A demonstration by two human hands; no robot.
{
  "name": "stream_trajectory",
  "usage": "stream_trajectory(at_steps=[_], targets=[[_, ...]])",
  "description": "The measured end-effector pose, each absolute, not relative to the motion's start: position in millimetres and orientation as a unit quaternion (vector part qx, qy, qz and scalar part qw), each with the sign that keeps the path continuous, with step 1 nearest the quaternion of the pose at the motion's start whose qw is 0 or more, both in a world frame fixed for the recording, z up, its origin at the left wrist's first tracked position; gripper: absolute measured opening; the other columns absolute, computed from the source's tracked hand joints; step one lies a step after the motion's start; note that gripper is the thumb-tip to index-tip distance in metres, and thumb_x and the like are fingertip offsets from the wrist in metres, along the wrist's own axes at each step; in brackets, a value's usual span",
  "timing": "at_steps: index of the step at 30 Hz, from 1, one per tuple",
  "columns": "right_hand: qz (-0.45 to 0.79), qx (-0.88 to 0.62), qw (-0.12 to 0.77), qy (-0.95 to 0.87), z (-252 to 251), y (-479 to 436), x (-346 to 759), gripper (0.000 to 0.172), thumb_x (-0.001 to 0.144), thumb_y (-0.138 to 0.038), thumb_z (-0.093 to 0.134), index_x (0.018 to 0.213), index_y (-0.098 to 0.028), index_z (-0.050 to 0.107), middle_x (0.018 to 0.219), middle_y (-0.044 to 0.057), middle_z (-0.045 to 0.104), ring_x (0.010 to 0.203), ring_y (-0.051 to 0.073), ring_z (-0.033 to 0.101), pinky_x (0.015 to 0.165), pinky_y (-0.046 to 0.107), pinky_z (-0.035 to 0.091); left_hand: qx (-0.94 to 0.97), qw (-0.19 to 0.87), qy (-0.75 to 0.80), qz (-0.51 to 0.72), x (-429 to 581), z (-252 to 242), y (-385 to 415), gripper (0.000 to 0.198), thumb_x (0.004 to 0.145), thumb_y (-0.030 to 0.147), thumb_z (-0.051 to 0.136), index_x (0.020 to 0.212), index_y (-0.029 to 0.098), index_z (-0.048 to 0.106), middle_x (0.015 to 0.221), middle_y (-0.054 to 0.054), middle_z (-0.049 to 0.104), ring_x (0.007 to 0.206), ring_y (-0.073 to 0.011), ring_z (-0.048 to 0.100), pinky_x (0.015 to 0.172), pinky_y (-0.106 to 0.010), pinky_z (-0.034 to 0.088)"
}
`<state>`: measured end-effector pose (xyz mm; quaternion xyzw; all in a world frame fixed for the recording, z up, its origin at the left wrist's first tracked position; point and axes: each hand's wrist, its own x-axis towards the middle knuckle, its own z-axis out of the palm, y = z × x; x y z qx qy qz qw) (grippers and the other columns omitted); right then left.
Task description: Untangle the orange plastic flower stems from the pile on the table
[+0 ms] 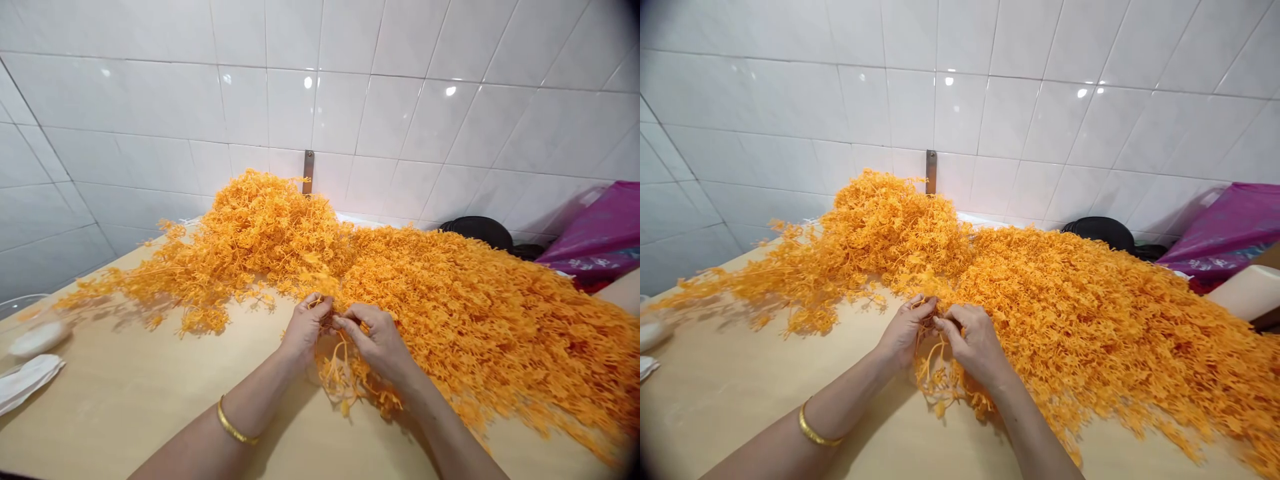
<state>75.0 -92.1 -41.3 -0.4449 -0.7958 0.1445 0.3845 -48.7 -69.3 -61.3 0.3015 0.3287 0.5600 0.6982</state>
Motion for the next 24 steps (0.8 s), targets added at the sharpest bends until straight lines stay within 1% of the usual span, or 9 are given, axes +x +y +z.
stream_trajectory(at_steps=[3, 5, 7, 10, 11, 15, 19, 21, 24], targets=[[0.112, -0.5, 0.392, -0.764, -45.4, -89.0, 76.2, 0.015, 0.074, -0.033, 0.054, 0.069, -0.019, 0.052, 0.056, -0.003, 0.048, 0.053, 0.011, 0.044, 0.055, 0.024, 0.033, 0.265, 0.714, 0.341, 0.551, -48.9, -58.7, -69.6, 0.02, 0.061, 0.021, 0.065, 0.073, 0.016, 0.049, 0.055, 0.003, 0.053, 0.045, -0.0071, 0.05, 0.041, -0.016, 0.038], [0.086, -0.511, 0.415, -0.748, -45.8, -88.4, 77.4, 0.02, 0.07, -0.033, 0.058, 0.082, -0.019, 0.051, 0.064, -0.002, 0.05, 0.058, 0.013, 0.046, 0.057, 0.025, 0.035, 0.253, 0.735, 0.347, 0.525, -48.1, -57.9, -71.1, 0.019, 0.061, 0.02, 0.065, 0.072, 0.015, 0.05, 0.055, 0.003, 0.052, 0.044, -0.0061, 0.049, 0.04, -0.016, 0.037], [0.084, -0.489, 0.415, -0.763, -45.0, -88.6, 77.6, 0.02, 0.071, -0.028, 0.058, 0.088, -0.019, 0.051, 0.075, 0.001, 0.053, 0.068, 0.014, 0.048, 0.063, 0.026, 0.036, 0.241, 0.761, 0.347, 0.492, -46.9, -57.6, -73.3, 0.016, 0.063, 0.02, 0.064, 0.071, 0.015, 0.05, 0.053, 0.004, 0.051, 0.042, -0.0053, 0.047, 0.04, -0.016, 0.037], [0.106, -0.458, 0.398, -0.788, -44.2, -88.9, 77.0, 0.007, 0.075, -0.021, 0.052, 0.081, -0.02, 0.054, 0.076, 0.002, 0.054, 0.072, 0.015, 0.049, 0.066, 0.027, 0.037, 0.224, 0.786, 0.341, 0.464, -45.4, -57.7, -75.9, 0.012, 0.067, 0.019, 0.06, 0.073, 0.015, 0.05, 0.053, 0.003, 0.052, 0.042, -0.0055, 0.048, 0.041, -0.016, 0.038], [0.118, -0.452, 0.402, -0.787, -44.2, -88.7, 76.8, 0.006, 0.076, -0.021, 0.05, 0.078, -0.02, 0.055, 0.075, 0.002, 0.054, 0.071, 0.015, 0.049, 0.066, 0.027, 0.037, 0.22, 0.788, 0.34, 0.464, -45.0, -57.9, -76.2, 0.011, 0.068, 0.018, 0.059, 0.073, 0.016, 0.05, 0.054, 0.003, 0.053, 0.043, -0.0055, 0.049, 0.042, -0.015, 0.038], [0.193, -0.446, 0.436, -0.758, -44.7, -86.7, 78.3, 0.01, 0.078, -0.023, 0.048, 0.078, -0.018, 0.057, 0.075, 0.002, 0.057, 0.071, 0.014, 0.052, 0.065, 0.026, 0.04, 0.227, 0.777, 0.336, 0.481, -44.6, -60.5, -74.2, 0.012, 0.067, 0.016, 0.059, 0.072, 0.016, 0.048, 0.056, 0.003, 0.052, 0.043, -0.0061, 0.05, 0.04, -0.016, 0.037], [0.262, -0.468, 0.438, -0.722, -45.3, -84.3, 80.7, 0.019, 0.075, -0.031, 0.052, 0.088, -0.017, 0.056, 0.078, 0.003, 0.059, 0.07, 0.014, 0.053, 0.063, 0.025, 0.042, 0.245, 0.744, 0.337, 0.522, -44.9, -64.2, -71.9, 0.02, 0.062, 0.015, 0.063, 0.07, 0.017, 0.045, 0.055, 0.004, 0.051, 0.043, -0.0072, 0.049, 0.039, -0.017, 0.038], [0.264, -0.481, 0.434, -0.715, -46.3, -83.7, 80.7, 0.019, 0.075, -0.034, 0.052, 0.081, -0.016, 0.057, 0.073, 0.002, 0.058, 0.066, 0.013, 0.052, 0.059, 0.024, 0.041, 0.26, 0.733, 0.328, 0.536, -44.5, -65.3, -72.7, 0.024, 0.058, 0.014, 0.065, 0.07, 0.017, 0.045, 0.056, 0.004, 0.053, 0.045, -0.0083, 0.05, 0.041, -0.018, 0.039], [0.225, -0.501, 0.423, -0.721, -48.4, -83.8, 79.0, 0.021, 0.076, -0.033, 0.049, 0.063, -0.016, 0.054, 0.06, 0.0, 0.053, 0.057, 0.012, 0.047, 0.052, 0.023, 0.036, 0.267, 0.738, 0.316, 0.533, -43.0, -66.3, -74.7, 0.027, 0.056, 0.012, 0.065, 0.073, 0.018, 0.045, 0.057, 0.003, 0.055, 0.047, -0.0102, 0.053, 0.044, -0.021, 0.04]])
